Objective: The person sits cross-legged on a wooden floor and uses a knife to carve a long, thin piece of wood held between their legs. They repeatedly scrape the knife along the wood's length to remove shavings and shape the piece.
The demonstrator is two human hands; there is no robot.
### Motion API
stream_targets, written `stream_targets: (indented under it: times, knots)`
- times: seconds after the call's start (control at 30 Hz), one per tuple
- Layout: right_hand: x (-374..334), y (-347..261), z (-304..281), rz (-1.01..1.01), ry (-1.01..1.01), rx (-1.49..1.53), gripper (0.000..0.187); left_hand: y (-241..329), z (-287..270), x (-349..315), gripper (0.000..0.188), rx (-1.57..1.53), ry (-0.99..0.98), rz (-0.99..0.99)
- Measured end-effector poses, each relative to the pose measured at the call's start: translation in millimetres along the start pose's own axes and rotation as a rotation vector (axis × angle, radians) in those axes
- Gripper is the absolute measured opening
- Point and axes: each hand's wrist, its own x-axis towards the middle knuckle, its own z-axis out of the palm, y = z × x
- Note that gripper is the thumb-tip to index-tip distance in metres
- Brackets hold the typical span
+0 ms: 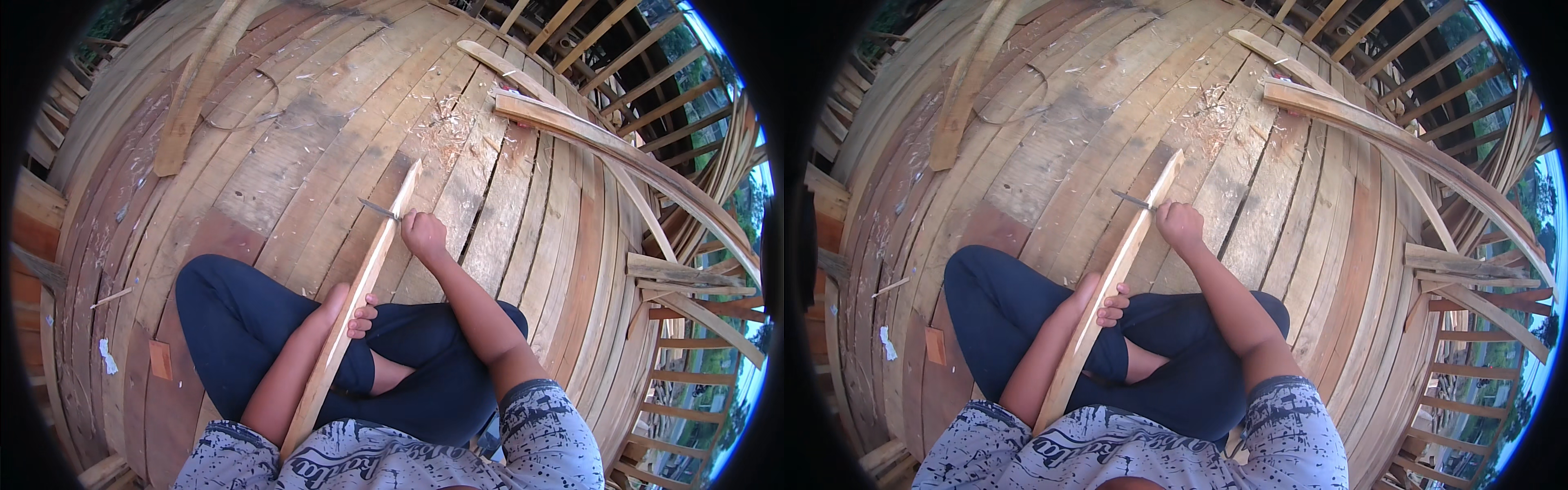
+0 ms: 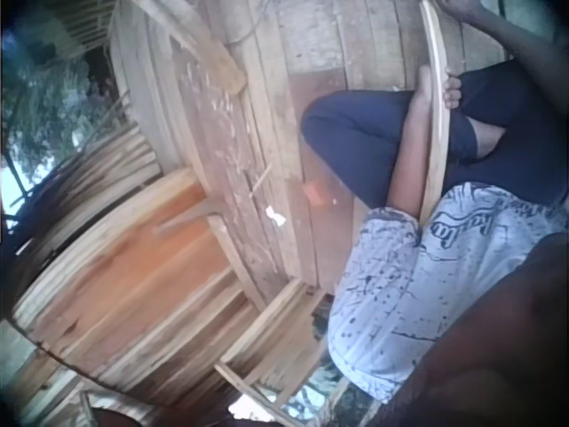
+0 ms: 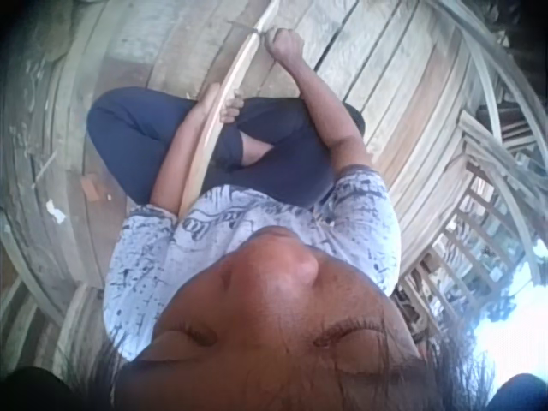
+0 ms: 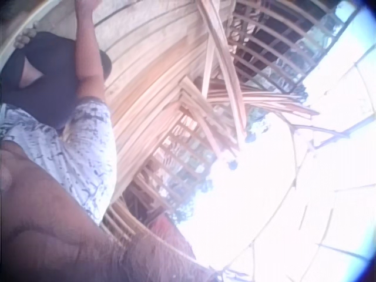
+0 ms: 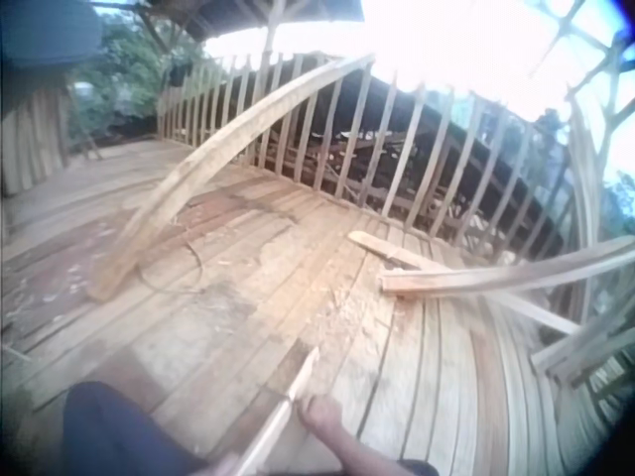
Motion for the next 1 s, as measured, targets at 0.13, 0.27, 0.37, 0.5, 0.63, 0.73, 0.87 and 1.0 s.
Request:
stream_targets:
  times: [0.13, 0.27, 0.37, 0.5, 0.63, 0.73, 0.87, 1.0]
  knots:
    - [-14, -22, -19, -0.009, -0.139, -0.004, 0.051, 1, 6, -5, 0.022, 0.113, 0.141, 0.025]
    - [-16, -22, -35, -0.134, -0.151, -0.048, 0.052, 2, 7, -2, 0.021, 0.168, 0.192, 0.039]
    - [1, 2, -21, -0.129, -0.084, -0.024, 0.051, 0, 6, 1, 0.022, 0.029, 0.100, 0.007]
    - [-5, -16, -25, -0.117, -0.088, -0.024, 0.051, 3, 3, -1, 0.023, 0.027, 0.103, 0.018]
    - [-20, -32, -41, -0.144, -0.202, -0.109, 0.049, 1, 4, 3, 0.024, 0.156, 0.204, 0.036]
    - [0, -6, -33, -0.258, -0.048, -0.093, 0.045, 1, 6, 3, 0.025, 0.195, 0.231, 0.041]
    - [-7, -26, -26, -0.056, -0.122, -0.064, 0.044, 5, -1, 0, 0.025, 0.073, 0.124, -0.005]
    - [-3, -10, -36, -0.148, -0.132, -0.143, 0.046, 4, 5, 7, 0.025, 0.181, 0.173, 0.019]
